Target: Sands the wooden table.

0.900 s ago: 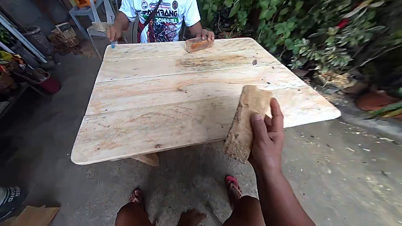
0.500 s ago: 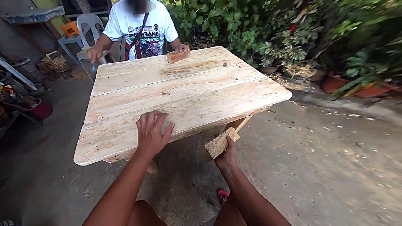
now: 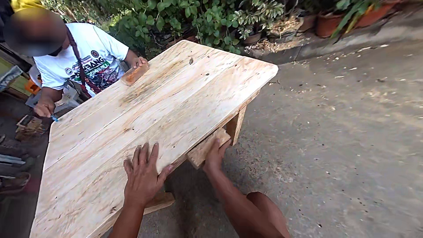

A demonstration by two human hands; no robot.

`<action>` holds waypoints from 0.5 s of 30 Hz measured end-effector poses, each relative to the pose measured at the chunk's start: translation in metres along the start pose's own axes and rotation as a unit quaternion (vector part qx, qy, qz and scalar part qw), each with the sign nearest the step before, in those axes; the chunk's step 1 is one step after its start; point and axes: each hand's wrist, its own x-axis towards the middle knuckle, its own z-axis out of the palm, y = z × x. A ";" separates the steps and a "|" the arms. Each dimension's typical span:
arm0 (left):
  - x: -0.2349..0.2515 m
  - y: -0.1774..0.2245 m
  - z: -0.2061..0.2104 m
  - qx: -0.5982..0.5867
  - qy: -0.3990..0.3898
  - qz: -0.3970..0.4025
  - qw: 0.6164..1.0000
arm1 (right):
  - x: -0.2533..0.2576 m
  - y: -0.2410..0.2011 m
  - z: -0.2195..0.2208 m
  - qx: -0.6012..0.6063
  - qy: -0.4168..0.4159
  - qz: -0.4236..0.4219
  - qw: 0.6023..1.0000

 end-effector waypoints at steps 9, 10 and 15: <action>0.001 -0.004 0.000 0.023 0.004 0.017 1.000 | -0.051 0.028 -0.008 -0.141 -0.073 -0.092 0.983; 0.001 -0.004 0.000 0.026 0.005 0.017 1.000 | -0.051 0.027 -0.013 -0.138 -0.085 -0.086 0.983; 0.001 -0.005 0.000 0.029 -0.001 0.012 1.000 | 0.035 -0.016 -0.021 0.013 -0.035 0.029 0.999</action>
